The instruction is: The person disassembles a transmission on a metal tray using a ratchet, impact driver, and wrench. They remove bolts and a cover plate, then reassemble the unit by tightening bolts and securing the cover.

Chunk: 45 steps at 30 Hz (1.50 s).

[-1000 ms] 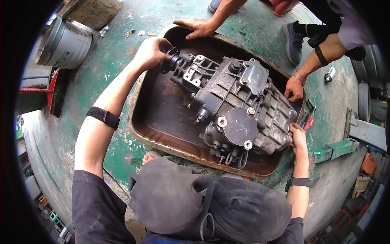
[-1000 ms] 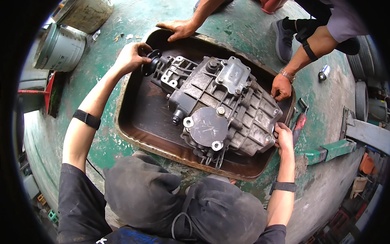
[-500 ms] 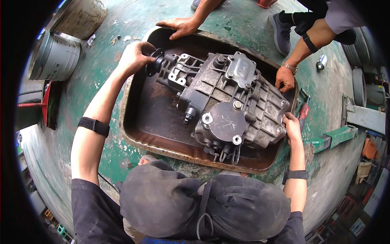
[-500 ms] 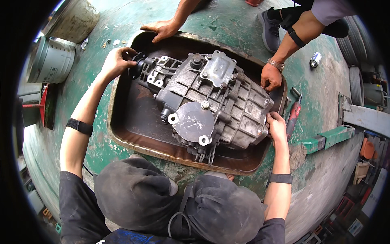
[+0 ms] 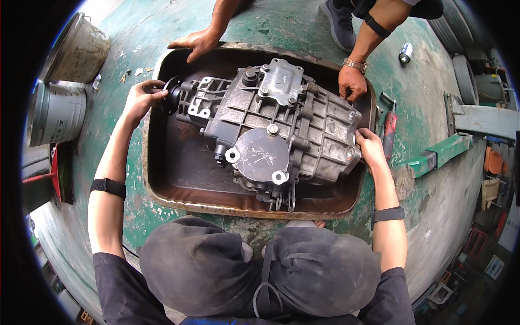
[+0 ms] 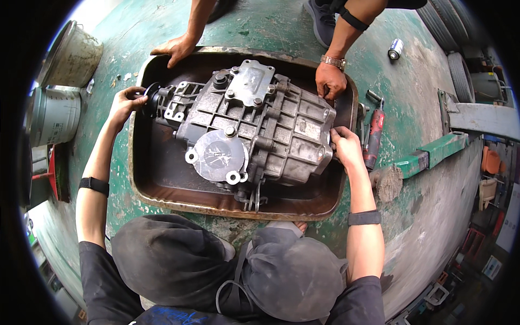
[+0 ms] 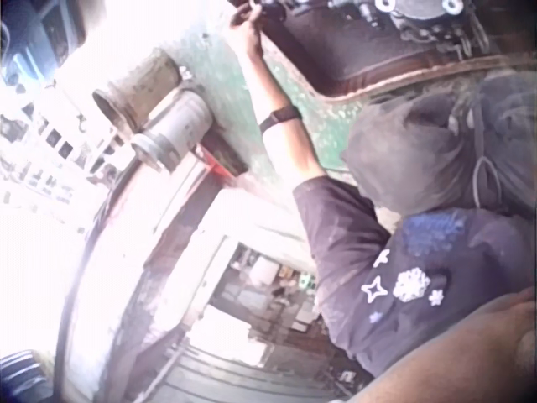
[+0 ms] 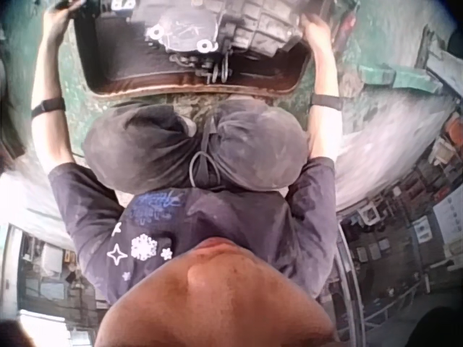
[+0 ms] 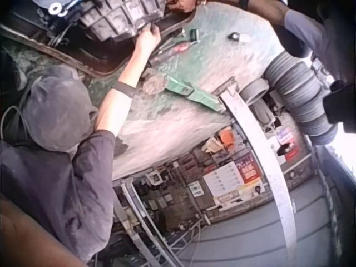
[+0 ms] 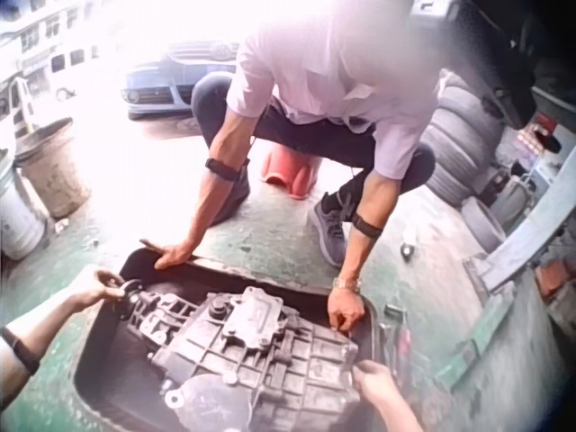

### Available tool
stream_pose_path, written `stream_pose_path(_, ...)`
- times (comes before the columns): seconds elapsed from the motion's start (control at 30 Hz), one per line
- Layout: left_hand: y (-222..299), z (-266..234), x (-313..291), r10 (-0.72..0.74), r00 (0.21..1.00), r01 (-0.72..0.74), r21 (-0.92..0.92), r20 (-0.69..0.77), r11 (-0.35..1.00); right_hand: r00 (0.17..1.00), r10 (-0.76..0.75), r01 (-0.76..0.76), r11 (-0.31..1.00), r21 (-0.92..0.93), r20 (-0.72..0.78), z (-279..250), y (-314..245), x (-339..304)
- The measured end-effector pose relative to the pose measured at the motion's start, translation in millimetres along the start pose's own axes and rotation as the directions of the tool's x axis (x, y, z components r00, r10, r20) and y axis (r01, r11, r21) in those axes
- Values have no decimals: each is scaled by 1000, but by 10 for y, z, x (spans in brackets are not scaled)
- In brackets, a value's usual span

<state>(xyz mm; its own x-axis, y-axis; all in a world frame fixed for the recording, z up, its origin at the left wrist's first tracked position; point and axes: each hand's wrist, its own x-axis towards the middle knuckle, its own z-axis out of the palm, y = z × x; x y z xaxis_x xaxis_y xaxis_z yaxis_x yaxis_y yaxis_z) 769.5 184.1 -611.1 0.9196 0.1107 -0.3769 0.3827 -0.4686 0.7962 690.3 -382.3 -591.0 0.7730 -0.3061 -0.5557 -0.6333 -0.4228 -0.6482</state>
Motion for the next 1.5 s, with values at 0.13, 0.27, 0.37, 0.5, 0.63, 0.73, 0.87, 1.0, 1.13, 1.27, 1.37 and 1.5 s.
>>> stream_pose_path(0.13, -9, -4, 15, 59, 998, -59, 89, 1, 994, 1000, -1, 0, 998, 58, 14, 8, 14, 7)
stream_pose_path(0.27, 6, -15, 16, 9, 1000, -9, 51, 9, 999, 999, -11, 7, 994, 108, 34, 8, 80, 37)
stream_pose_path(0.37, -1, -25, 28, -14, 1000, 13, 16, 23, 1000, 998, -3, -6, 991, 135, 63, -16, 140, 77)
stream_pose_path(0.5, -19, -35, 39, 7, 999, -8, 22, 35, 1000, 999, -29, 24, 993, 113, 44, 1, 181, 102)
stream_pose_path(0.63, -13, -21, 20, 13, 1000, -14, 52, 8, 999, 999, -42, 38, 993, 109, 31, 9, 157, 72)
stream_pose_path(0.73, 19, 8, -8, 12, 1000, -12, 41, -11, 999, 982, 3, -15, 998, 59, 190, -181, 141, 159)
stream_pose_path(0.87, 90, 27, -27, -9, 1000, 10, 78, -24, 997, 977, -65, 93, 987, 133, -203, -712, 258, 581)
stream_pose_path(1.0, 141, 28, 22, 49, 999, -45, 205, -14, 978, 962, 23, -1, 997, 80, -272, -955, 652, 1046)
stream_pose_path(1.13, 100, 27, 50, 34, 998, -20, 243, -54, 970, 953, -104, 8, 947, -321, -284, -872, 871, 1272)
stream_pose_path(1.27, 73, 22, 44, 28, 997, -9, 238, -76, 971, 960, -23, -121, 864, -490, -278, -738, 793, 1363)
stream_pose_path(1.37, 129, 49, 26, 30, 997, -9, 270, -72, 963, 953, -37, -135, 837, -530, -302, -668, 741, 1470)
stream_pose_path(1.5, 267, 110, -45, 21, 989, 35, 371, -146, 928, 925, -6, -171, 887, -428, -380, -567, 867, 1688)
